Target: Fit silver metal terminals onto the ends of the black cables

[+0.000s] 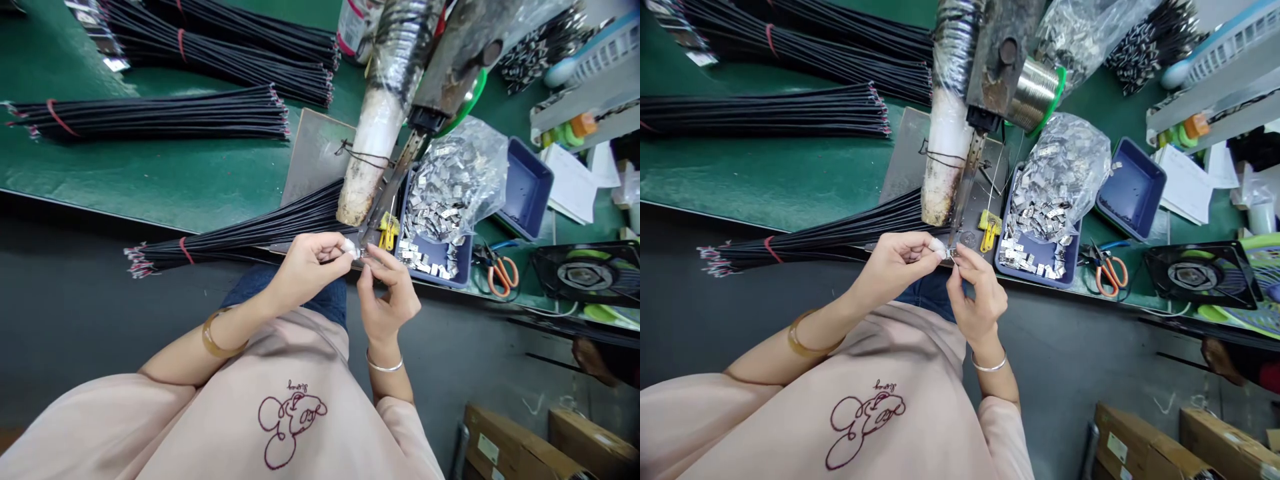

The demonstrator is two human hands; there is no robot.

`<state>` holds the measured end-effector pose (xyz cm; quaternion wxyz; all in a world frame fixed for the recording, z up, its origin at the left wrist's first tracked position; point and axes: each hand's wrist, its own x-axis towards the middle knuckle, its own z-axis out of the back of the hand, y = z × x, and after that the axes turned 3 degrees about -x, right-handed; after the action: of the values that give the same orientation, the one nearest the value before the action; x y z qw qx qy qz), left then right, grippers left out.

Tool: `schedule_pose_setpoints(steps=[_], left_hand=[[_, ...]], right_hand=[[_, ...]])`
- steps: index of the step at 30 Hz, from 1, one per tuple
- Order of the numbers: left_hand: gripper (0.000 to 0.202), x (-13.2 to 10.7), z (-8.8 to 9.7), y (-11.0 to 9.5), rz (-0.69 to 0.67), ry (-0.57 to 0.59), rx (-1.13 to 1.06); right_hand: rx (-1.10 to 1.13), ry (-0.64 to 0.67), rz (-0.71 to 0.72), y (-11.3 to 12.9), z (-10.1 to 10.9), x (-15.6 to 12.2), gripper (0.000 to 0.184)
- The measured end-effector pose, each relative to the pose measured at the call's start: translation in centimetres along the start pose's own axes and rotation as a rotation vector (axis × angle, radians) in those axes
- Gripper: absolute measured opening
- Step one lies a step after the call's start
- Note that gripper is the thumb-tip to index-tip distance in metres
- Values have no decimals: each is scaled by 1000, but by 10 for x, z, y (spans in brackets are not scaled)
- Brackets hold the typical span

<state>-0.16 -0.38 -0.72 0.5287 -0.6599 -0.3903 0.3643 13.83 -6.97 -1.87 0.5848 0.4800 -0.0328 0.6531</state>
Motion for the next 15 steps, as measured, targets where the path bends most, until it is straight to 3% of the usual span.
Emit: schedule_pose_setpoints(steps=[9,15], left_hand=[[11,1,-5,-1,-51,-97,120],[11,1,-5,-3,-211,-124,262]], right_hand=[[19,12,-71,-3,-4,4,13],[-18,-20,-35,0,-4,10,17]])
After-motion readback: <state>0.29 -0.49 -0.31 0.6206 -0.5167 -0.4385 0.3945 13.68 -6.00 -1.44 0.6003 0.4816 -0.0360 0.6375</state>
